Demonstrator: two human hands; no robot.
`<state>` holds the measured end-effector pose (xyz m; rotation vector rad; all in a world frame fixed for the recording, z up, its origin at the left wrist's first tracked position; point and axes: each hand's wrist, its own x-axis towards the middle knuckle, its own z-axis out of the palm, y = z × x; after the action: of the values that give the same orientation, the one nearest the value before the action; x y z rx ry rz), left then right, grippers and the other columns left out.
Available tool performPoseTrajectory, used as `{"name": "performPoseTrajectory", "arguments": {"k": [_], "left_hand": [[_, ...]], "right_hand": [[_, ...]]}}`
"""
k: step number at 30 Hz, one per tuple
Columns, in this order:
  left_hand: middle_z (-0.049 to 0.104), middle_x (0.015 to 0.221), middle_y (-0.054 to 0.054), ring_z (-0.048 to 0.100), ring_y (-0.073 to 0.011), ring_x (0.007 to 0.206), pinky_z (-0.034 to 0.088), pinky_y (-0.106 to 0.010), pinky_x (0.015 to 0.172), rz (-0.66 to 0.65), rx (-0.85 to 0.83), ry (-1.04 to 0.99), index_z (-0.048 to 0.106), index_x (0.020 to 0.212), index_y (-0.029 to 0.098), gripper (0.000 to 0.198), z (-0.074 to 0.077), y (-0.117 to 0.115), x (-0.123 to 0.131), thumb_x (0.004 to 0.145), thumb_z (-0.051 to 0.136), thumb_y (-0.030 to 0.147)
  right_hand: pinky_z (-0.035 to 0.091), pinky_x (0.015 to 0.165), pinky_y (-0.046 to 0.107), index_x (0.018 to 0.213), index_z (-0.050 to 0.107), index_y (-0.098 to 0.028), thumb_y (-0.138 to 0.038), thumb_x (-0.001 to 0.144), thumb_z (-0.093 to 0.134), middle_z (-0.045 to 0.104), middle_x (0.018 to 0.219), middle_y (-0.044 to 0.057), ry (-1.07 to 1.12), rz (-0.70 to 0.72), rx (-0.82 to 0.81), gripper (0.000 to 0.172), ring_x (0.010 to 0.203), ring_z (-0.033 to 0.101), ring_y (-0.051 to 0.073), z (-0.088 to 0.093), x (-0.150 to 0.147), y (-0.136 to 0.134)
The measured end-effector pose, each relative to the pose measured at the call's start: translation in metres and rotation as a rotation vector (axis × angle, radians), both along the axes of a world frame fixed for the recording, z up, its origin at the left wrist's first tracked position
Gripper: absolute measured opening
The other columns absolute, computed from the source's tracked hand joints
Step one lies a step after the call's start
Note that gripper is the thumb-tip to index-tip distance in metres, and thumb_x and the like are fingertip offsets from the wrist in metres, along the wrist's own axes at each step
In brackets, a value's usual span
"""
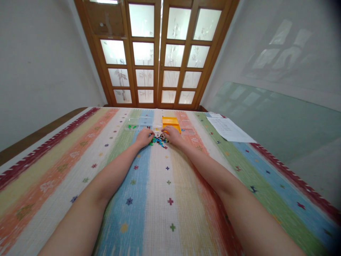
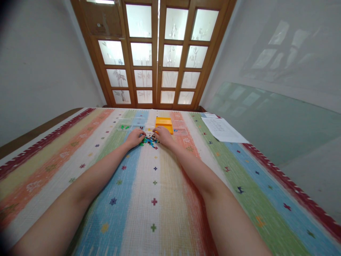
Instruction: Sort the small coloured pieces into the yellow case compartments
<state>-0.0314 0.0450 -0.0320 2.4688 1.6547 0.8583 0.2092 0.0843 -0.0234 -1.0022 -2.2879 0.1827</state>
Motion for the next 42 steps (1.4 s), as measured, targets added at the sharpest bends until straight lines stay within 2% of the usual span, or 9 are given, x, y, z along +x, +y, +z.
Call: {"name": "performPoseTrajectory", "arguments": {"k": [6,13,18,25,33,38,42], "left_hand": [[0.077,0.102,-0.009,0.066,-0.0262,0.105,0.051,-0.039,0.101,-0.032,-0.003,-0.014,0.082,0.097,0.021,0.021,-0.001,-0.001,0.002,0.096,0.061,0.026],[0.077,0.104,-0.009,0.067,-0.0261,0.106,0.051,-0.04,0.103,-0.043,-0.01,0.001,0.082,0.098,0.021,0.023,-0.001,-0.001,0.002,0.097,0.059,0.026],[0.077,0.106,-0.009,0.066,-0.0264,0.108,0.051,-0.039,0.102,-0.039,-0.019,0.017,0.082,0.099,0.022,0.023,0.0,-0.003,0.002,0.098,0.059,0.027],[0.077,0.106,-0.009,0.066,-0.0269,0.108,0.051,-0.04,0.103,-0.04,-0.042,0.012,0.082,0.098,0.022,0.022,0.004,-0.004,0.003,0.097,0.06,0.025],[0.077,0.106,-0.009,0.065,-0.0263,0.106,0.05,-0.04,0.102,-0.051,-0.013,0.013,0.081,0.099,0.021,0.024,-0.002,-0.001,0.001,0.098,0.057,0.026],[0.077,0.106,-0.009,0.065,-0.0262,0.107,0.05,-0.039,0.102,-0.048,-0.02,0.007,0.081,0.099,0.021,0.024,-0.001,-0.002,0.001,0.098,0.057,0.026],[0.077,0.107,-0.009,0.066,-0.0259,0.108,0.05,-0.039,0.103,-0.044,-0.036,0.003,0.081,0.098,0.022,0.024,0.0,-0.003,0.002,0.098,0.057,0.026]], "right_hand": [[0.048,0.098,0.034,0.1,0.078,-0.021,-0.015,0.094,0.067,0.074,0.108,0.007,-0.082,0.185,0.004,0.014,0.106,0.064,0.022,-0.005,0.008,-0.019],[0.046,0.096,0.035,0.1,0.079,-0.021,-0.022,0.094,0.071,0.072,0.107,0.009,-0.185,0.078,0.032,0.01,0.104,0.061,0.025,-0.001,0.002,-0.029],[0.046,0.099,0.035,0.108,0.08,-0.023,-0.021,0.096,0.069,0.071,0.114,0.009,-0.204,0.111,0.029,0.016,0.108,0.062,0.024,0.002,0.0,-0.031],[0.047,0.097,0.035,0.1,0.079,-0.022,-0.019,0.096,0.07,0.071,0.109,0.009,-0.176,0.089,-0.008,0.011,0.106,0.062,0.024,0.002,-0.001,-0.031],[0.047,0.097,0.035,0.099,0.079,-0.021,-0.019,0.097,0.068,0.072,0.109,0.009,-0.186,0.102,-0.013,0.011,0.107,0.062,0.024,0.007,0.006,-0.034],[0.047,0.095,0.034,0.099,0.077,-0.02,-0.018,0.096,0.067,0.074,0.105,0.009,-0.098,0.079,-0.029,0.01,0.104,0.064,0.024,0.003,0.006,-0.032],[0.048,0.085,0.031,0.101,0.074,-0.02,-0.02,0.097,0.065,0.076,0.098,0.006,0.077,0.016,-0.107,0.01,0.091,0.066,0.021,0.001,0.003,-0.029]]}}
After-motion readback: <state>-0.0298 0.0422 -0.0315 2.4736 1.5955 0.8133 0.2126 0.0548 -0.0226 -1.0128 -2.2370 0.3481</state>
